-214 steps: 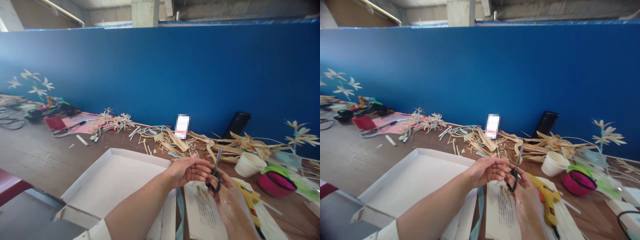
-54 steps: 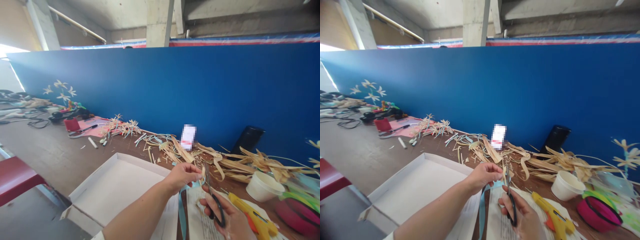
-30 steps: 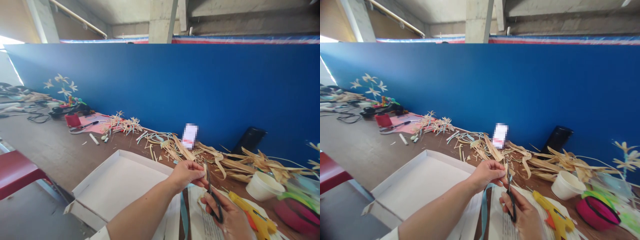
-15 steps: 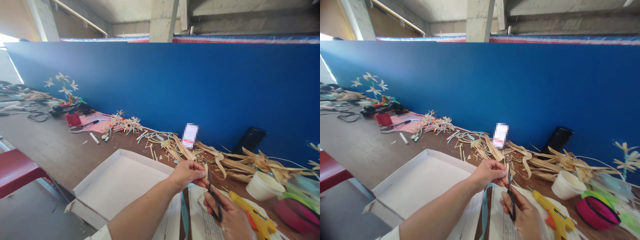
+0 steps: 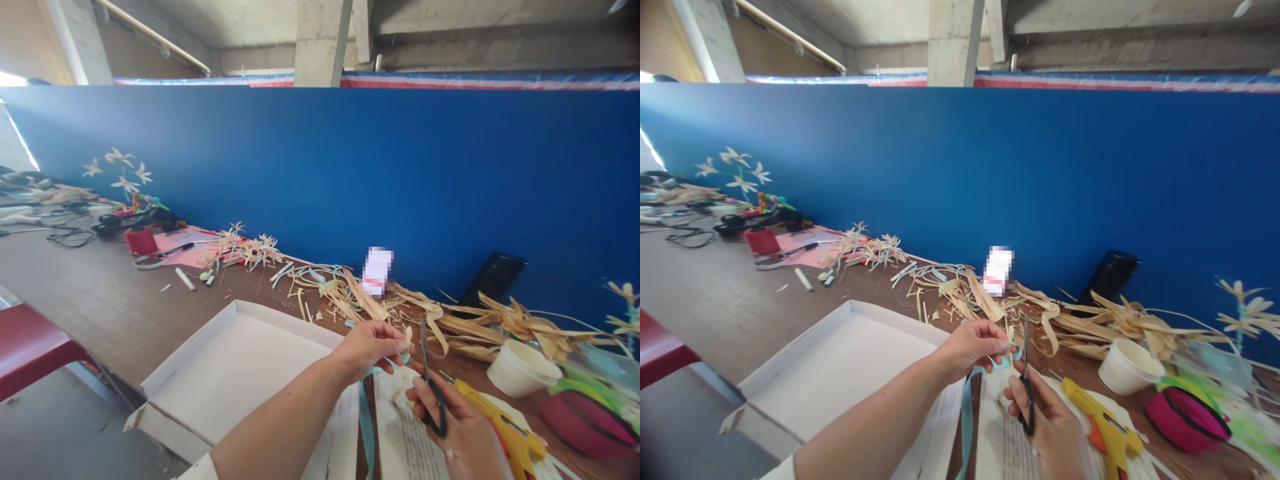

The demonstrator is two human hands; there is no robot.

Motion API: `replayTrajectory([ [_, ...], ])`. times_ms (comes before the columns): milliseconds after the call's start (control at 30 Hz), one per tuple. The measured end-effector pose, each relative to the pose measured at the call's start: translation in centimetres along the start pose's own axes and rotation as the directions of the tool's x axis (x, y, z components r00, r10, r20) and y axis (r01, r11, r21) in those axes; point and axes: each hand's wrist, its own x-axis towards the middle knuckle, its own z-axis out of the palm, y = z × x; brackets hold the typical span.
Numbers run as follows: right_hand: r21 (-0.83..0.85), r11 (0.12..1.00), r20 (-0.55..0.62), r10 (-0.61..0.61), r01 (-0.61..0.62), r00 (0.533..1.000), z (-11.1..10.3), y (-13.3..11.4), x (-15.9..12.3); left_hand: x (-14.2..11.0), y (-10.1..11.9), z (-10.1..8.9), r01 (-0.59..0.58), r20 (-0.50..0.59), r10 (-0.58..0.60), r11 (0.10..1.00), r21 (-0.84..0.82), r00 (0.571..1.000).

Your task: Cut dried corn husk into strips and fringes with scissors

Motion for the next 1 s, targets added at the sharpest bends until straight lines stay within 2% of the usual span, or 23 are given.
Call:
replayTrajectory([
  [267,-0.068,0.998,0.015,-0.003,0.004,1.000,0.4,-0.7,-0.5,0.1,-0.2,0.0,-0.021,-0.009,0.020,0.997,-0.076,1.000],
  [667,-0.069,0.998,0.025,-0.013,0.015,1.000,0.8,-1.1,-0.7,0.5,-0.4,-0.1,-0.031,-0.034,0.029,0.998,-0.061,0.999],
  [800,-0.089,0.996,0.077,-0.018,0.024,0.997,0.6,-0.9,-0.6,0.3,-0.2,0.1,-0.028,-0.037,0.026,0.997,-0.076,0.999],
  [1000,-0.111,0.994,0.085,0.004,0.006,0.996,0.4,-0.4,-0.2,0.2,-0.1,0.2,-0.022,-0.037,0.018,0.994,-0.109,0.999],
])
